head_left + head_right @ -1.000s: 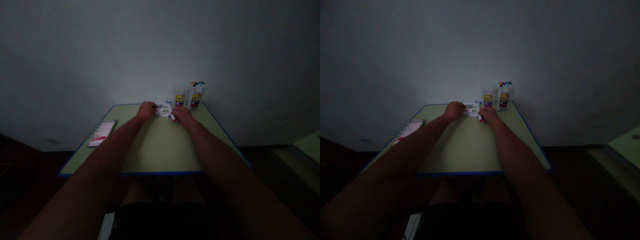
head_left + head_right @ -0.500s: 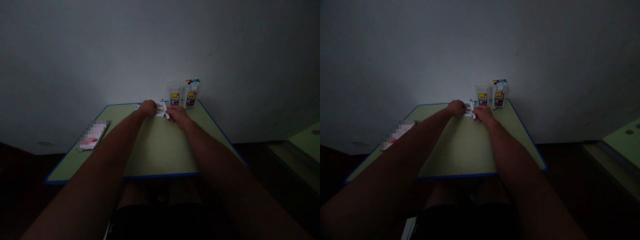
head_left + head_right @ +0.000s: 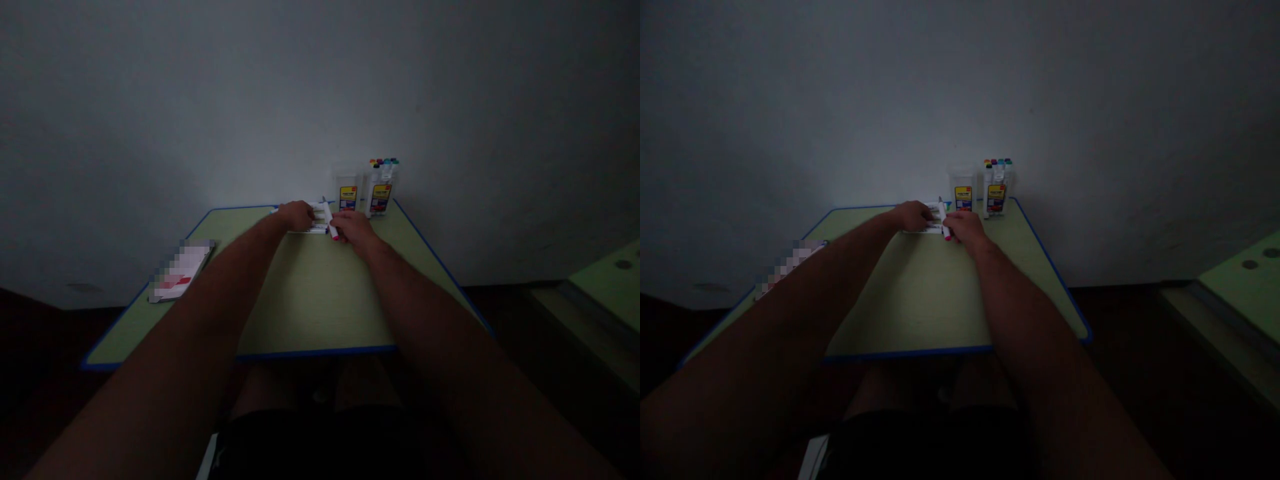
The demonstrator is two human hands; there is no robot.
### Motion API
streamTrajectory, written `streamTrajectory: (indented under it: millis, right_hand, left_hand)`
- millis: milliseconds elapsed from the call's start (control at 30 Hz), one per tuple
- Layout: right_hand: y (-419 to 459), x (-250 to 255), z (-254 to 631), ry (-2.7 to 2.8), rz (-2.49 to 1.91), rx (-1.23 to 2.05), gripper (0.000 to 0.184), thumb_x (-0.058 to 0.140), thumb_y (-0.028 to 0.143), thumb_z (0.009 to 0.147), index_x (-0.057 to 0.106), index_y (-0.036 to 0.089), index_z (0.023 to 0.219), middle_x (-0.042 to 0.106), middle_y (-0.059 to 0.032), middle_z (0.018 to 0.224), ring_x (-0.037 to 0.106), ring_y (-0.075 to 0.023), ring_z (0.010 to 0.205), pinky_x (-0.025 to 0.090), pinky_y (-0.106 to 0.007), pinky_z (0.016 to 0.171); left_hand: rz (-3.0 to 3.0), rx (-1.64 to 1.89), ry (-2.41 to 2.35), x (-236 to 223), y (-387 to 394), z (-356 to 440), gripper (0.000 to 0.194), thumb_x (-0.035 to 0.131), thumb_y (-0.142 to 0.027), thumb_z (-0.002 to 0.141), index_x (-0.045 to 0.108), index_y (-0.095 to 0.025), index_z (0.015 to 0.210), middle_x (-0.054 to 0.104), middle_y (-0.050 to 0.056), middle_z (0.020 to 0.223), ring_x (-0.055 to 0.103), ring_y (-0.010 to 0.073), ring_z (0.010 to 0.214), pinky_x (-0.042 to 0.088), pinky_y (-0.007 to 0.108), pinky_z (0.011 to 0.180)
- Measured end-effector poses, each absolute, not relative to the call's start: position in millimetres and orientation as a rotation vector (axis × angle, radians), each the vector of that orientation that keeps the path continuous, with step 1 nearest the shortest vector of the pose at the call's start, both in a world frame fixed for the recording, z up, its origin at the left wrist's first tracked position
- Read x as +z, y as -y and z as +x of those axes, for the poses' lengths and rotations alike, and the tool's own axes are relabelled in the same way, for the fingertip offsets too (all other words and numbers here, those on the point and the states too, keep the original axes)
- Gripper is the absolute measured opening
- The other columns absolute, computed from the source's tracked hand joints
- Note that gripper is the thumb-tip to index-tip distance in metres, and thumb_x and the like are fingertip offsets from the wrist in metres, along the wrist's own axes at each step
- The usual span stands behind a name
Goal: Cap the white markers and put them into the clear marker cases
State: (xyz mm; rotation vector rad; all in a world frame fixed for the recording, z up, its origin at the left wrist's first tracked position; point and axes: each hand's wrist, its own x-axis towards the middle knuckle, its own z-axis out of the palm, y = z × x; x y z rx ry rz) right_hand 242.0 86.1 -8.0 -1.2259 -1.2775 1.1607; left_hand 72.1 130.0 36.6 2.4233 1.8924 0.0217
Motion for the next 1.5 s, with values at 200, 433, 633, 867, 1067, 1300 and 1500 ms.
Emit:
streamTrajectory:
  millis: [200, 433, 633, 867, 1067, 1300, 1500]
  right_hand:
    - [-86.6, -8.1, 243.1, 1.293, -1.221, 1.156, 0.005, 0.065, 0.013, 0.073, 0.066, 0.015, 0.077, 0.055, 0.0052, 0.048, 0.047, -0.0081, 0.038, 0.032, -0.019, 0.035]
    - [-83.9, -5.2, 242.7, 1.257, -1.244, 1.179, 0.008, 0.065, 0.011, 0.075, 0.066, 0.015, 0.081, 0.058, 0.0046, 0.051, 0.050, -0.0084, 0.040, 0.032, -0.018, 0.035]
    - [-77.9, 1.3, 239.1, 1.265, -1.227, 1.219, 0.016, 0.067, 0.009, 0.076, 0.066, 0.014, 0.091, 0.061, 0.0034, 0.054, 0.054, -0.0092, 0.042, 0.036, -0.018, 0.037]
    - [-52.4, 23.1, 226.5, 1.208, -1.066, 1.432, 0.040, 0.063, 0.004, 0.081, 0.059, 0.014, 0.120, 0.068, -0.0006, 0.066, 0.061, -0.0118, 0.049, 0.043, -0.020, 0.041]
    - [-42.6, 29.8, 223.4, 1.205, -1.053, 1.459, 0.036, 0.060, 0.004, 0.081, 0.063, 0.016, 0.114, 0.066, 0.0002, 0.068, 0.062, -0.0113, 0.050, 0.046, -0.020, 0.043]
    - [-43.1, 27.5, 227.8, 1.241, -1.094, 1.388, 0.022, 0.061, 0.006, 0.080, 0.067, 0.017, 0.097, 0.064, -0.0006, 0.069, 0.060, -0.0099, 0.051, 0.049, -0.020, 0.046]
    - [-38.4, 27.6, 227.5, 1.287, -1.095, 1.366, 0.022, 0.062, 0.007, 0.079, 0.068, 0.019, 0.098, 0.064, -0.0015, 0.071, 0.061, -0.0117, 0.054, 0.052, -0.022, 0.049]
  left_hand:
    - [2.450, -0.012, -1.881, 37.0, -127.9, 71.8, 0.045, 0.064, -0.030, 0.072, 0.077, -0.026, 0.116, 0.073, 0.011, 0.120, 0.065, 0.0344, 0.112, 0.048, 0.042, 0.097]
    - [2.400, 0.247, -1.890, 44.6, -118.4, 64.1, 0.038, 0.067, -0.023, 0.072, 0.077, -0.021, 0.108, 0.075, 0.010, 0.111, 0.067, 0.0257, 0.104, 0.048, 0.030, 0.090]
    - [1.782, 0.931, -1.713, 50.2, -76.1, 44.2, 0.010, 0.070, -0.020, 0.073, 0.072, -0.014, 0.081, 0.070, 0.007, 0.076, 0.060, 0.0156, 0.067, 0.047, 0.029, 0.067]
    - [1.107, 1.095, -1.342, 42.2, -21.6, 22.5, 0.007, 0.073, -0.016, 0.071, 0.066, -0.013, 0.074, 0.064, 0.003, 0.066, 0.056, 0.0097, 0.054, 0.043, 0.022, 0.052]
    - [0.908, 1.129, -1.223, 29.7, -16.6, 19.7, 0.005, 0.067, -0.013, 0.079, 0.065, -0.011, 0.074, 0.065, 0.003, 0.064, 0.056, 0.0084, 0.048, 0.044, 0.020, 0.046]
    - [0.883, 1.096, -1.188, 28.7, -14.5, 19.6, 0.010, 0.065, -0.011, 0.083, 0.064, -0.011, 0.072, 0.065, 0.004, 0.061, 0.054, 0.0084, 0.044, 0.044, 0.019, 0.043]
    - [0.899, 1.091, -1.179, 30.1, -13.1, 20.5, 0.011, 0.066, -0.011, 0.082, 0.063, -0.013, 0.072, 0.064, 0.004, 0.060, 0.053, 0.0082, 0.045, 0.043, 0.019, 0.044]
